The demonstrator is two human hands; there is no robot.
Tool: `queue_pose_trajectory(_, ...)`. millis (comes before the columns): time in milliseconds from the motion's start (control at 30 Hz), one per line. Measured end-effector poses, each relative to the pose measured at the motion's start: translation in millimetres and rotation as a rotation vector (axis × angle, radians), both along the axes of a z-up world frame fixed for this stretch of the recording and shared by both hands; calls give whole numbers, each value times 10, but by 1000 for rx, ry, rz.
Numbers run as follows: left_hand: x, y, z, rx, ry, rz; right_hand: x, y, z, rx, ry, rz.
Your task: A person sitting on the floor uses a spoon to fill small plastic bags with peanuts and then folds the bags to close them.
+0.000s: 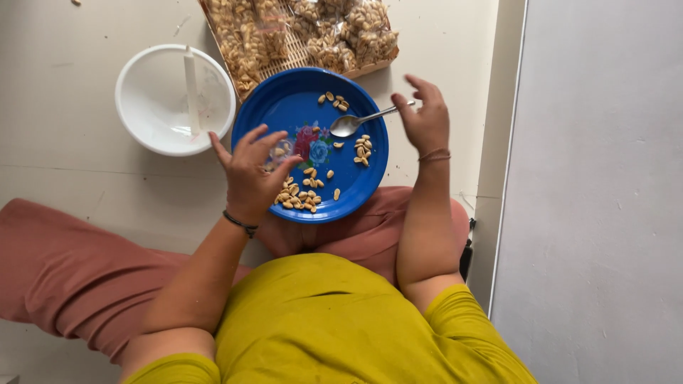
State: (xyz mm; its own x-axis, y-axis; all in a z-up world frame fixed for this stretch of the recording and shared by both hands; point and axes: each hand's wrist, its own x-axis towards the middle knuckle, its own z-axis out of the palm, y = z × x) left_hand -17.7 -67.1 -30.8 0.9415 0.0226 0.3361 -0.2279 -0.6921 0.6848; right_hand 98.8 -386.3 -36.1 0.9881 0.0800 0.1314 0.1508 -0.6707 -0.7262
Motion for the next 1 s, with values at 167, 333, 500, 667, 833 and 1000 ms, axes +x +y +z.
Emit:
queue_pose_trajectory(167,-61,218,140,-13,-15,58,168,-347,-516,-136,514,-211)
queue_pose_trajectory(333,-148,406,129,-9,-17,99,146,-264,-506,81,389,-143)
queue_pose_trajectory(500,-184,463,229,29,-46,114,-20,133,-111,383,49,84)
queue_pose_trajectory(667,-182,468,223,27,-62,131,-248,599,72,513,-9,273)
queue_pose_trajectory(833,-156,437,254,28,-74,125,-341,813,166,458,70,403)
queue_pose_trajectory(1000,-154,405,242,34,-68,125,-163,762,-230,576,106,321)
